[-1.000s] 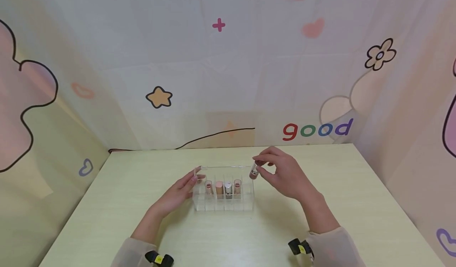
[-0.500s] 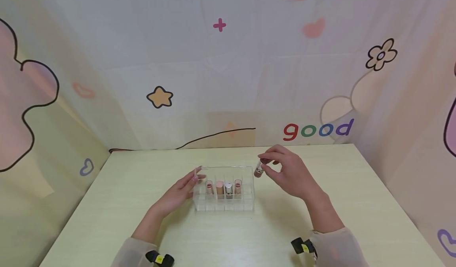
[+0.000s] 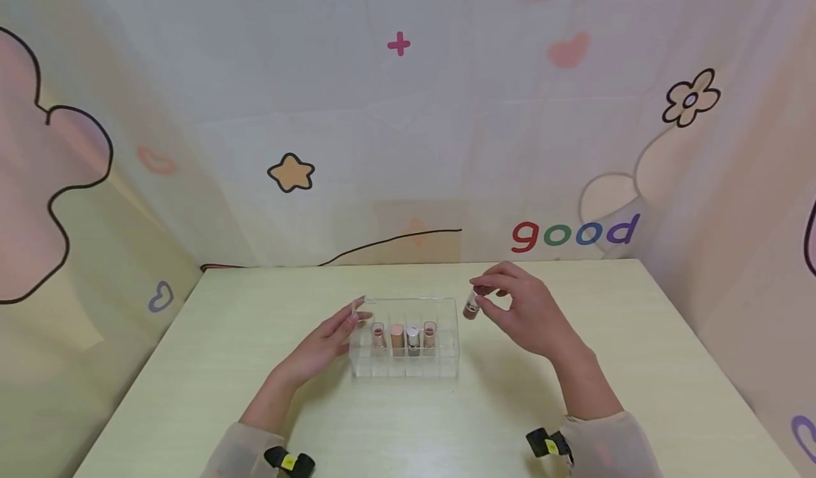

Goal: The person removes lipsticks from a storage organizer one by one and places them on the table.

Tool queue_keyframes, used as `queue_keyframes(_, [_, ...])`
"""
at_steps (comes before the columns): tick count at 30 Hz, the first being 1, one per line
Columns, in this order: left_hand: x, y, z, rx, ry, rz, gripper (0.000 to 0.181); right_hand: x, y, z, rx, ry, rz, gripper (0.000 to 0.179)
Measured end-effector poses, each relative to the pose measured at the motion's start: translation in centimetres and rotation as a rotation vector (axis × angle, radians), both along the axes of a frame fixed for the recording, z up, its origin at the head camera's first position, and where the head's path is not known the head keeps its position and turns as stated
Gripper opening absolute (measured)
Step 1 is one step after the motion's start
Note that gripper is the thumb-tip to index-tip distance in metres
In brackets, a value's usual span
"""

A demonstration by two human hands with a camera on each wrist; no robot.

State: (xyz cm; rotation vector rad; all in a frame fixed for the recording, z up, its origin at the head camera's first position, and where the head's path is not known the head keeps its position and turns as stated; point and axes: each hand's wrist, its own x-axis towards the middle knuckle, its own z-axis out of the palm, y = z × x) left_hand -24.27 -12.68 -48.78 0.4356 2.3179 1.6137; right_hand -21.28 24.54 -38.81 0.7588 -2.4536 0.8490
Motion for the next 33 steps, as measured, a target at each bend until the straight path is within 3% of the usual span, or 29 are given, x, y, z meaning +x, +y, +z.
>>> queue_keyframes(15, [0.0,0.0,0.0,0.031,0.000,-0.013,0.057,-0.5,0.1,-1.4,0.045,-0.106,-0.025,0.024])
queue_keyframes(33, [0.0,0.1,0.0,0.008,-0.003,0.002,0.054,-1.2,-0.4,-3.0,0.090,-0.225,-0.014,0.023])
